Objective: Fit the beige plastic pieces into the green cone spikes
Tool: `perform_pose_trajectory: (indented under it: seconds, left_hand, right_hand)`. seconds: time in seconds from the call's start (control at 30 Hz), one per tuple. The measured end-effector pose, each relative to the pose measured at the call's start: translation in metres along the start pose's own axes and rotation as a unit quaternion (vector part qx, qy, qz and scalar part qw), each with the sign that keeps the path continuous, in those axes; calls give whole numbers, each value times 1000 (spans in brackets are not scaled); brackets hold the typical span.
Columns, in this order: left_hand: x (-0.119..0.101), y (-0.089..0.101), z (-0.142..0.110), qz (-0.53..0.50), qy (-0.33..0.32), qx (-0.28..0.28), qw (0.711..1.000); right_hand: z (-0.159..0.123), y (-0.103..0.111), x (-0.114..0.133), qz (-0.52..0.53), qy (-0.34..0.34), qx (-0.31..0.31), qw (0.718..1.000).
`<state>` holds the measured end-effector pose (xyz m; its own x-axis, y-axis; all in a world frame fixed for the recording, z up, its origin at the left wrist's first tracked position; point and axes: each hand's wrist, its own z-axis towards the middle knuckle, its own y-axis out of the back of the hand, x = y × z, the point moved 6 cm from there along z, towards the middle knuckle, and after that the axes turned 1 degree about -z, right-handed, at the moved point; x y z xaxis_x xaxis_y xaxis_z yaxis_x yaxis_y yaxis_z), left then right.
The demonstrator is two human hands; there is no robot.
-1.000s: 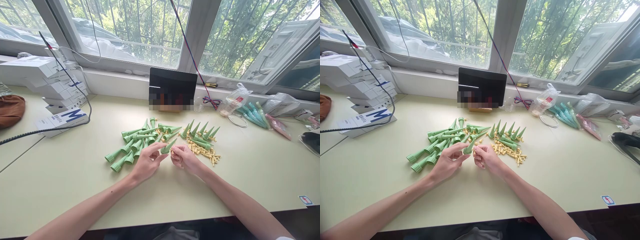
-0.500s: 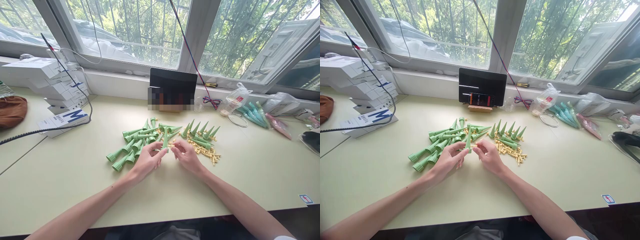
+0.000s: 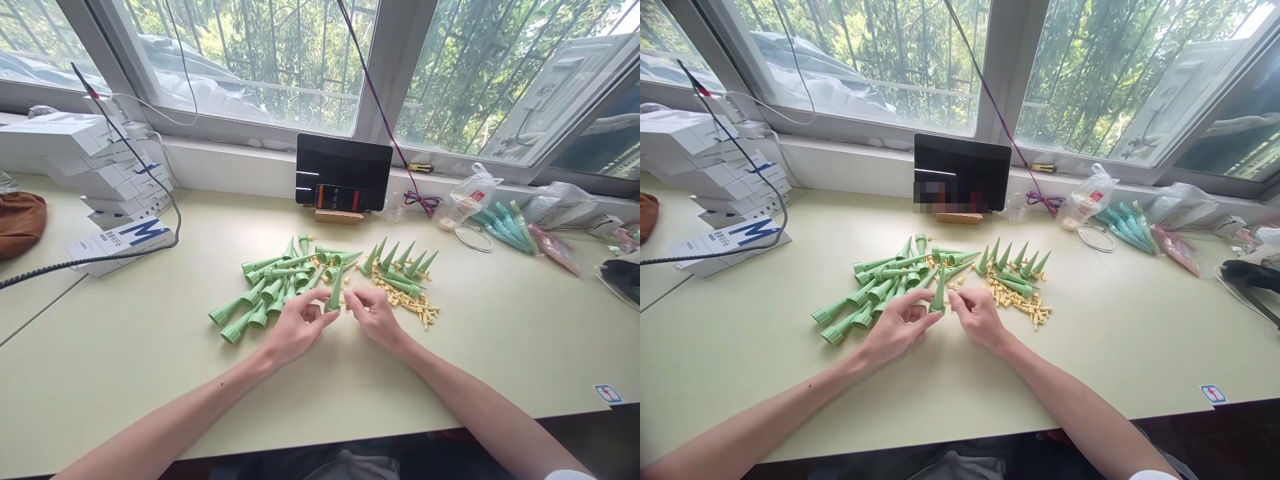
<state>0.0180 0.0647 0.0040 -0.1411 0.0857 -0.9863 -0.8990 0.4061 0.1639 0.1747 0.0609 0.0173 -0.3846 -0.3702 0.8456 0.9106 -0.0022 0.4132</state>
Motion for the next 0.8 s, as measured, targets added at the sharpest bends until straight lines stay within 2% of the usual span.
perform_pose_trajectory:
  seconds: [0.2,0.33,0.43,0.57,0.67,0.8]
  left_hand:
    - [-11,-1,0,82,-105,-12,991]
    - [-13,-2,-1,104,-133,-27,985]
    - [-12,-4,-1,95,-96,-19,991]
    - [-6,0,0,42,1,-31,999]
    - [-4,1,0,-12,40,-29,999]
    - [-4,0,0,-62,57,-8,996]
  right_hand:
    - [2,-5,-6,52,-79,57,994]
    - [2,-8,-12,66,-104,68,990]
    - [3,-8,-13,45,-90,42,994]
    - [3,-2,-9,-5,-63,-3,998]
    - [4,-1,-4,-23,-29,6,999]
    - [4,-4,-1,-45,22,36,998]
